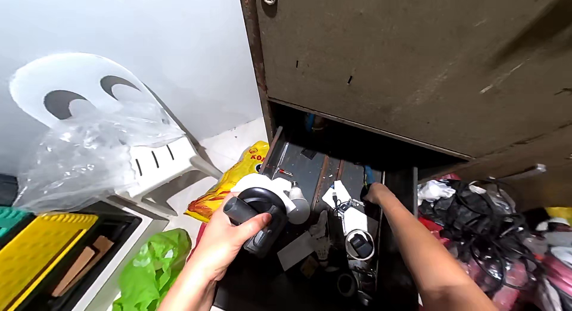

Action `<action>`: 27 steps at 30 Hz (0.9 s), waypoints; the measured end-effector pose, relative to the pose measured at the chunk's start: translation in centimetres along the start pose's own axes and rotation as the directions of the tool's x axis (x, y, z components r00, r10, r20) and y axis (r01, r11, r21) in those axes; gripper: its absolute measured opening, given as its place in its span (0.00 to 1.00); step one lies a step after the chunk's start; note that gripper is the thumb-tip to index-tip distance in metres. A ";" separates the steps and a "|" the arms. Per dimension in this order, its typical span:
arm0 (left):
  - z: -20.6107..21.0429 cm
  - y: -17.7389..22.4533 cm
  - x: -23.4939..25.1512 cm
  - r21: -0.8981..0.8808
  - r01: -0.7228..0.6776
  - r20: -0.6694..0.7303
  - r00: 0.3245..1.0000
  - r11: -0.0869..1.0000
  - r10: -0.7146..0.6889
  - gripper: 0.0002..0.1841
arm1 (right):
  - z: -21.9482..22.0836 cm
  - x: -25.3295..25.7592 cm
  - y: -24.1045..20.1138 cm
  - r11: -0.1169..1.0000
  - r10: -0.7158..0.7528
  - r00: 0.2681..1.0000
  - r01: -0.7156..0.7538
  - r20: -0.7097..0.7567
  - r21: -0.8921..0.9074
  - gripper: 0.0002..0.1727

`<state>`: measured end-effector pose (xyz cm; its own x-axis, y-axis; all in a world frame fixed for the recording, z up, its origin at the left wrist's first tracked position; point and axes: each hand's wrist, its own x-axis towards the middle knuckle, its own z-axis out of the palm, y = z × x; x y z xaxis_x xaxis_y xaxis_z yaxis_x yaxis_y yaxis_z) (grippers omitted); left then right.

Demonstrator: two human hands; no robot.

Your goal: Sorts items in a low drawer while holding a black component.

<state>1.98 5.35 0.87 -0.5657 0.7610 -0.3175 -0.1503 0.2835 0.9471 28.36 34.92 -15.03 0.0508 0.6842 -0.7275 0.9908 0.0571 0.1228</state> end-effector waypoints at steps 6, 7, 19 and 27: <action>0.0 0.0 -0.1 0.004 0.006 -0.004 1.000 1.000 -0.006 0.27 | 1.2 -0.7 -0.7 0.997 0.065 0.996 -0.063 -0.057 0.038 0.31; 0.0 0.0 0.0 0.008 0.005 -0.002 1.000 1.000 -0.005 0.28 | 1.4 -0.3 -0.5 0.999 0.043 0.998 -0.042 -0.035 0.020 0.32; 0.0 0.1 -0.1 0.023 0.019 0.007 1.000 1.000 -0.019 0.26 | 3.0 1.6 0.9 0.992 0.022 0.997 -0.031 0.069 0.122 0.29; 0.0 0.2 -0.2 0.021 0.008 0.021 1.000 1.000 -0.009 0.25 | 1.9 1.0 1.4 0.822 0.041 0.998 -0.008 -0.046 0.569 0.25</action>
<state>2.08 5.30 1.13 -0.5470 0.7708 -0.3267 -0.1375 0.3022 0.9433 30.05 34.31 -16.89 0.0859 0.7185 -0.6902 0.8857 -0.3724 -0.2774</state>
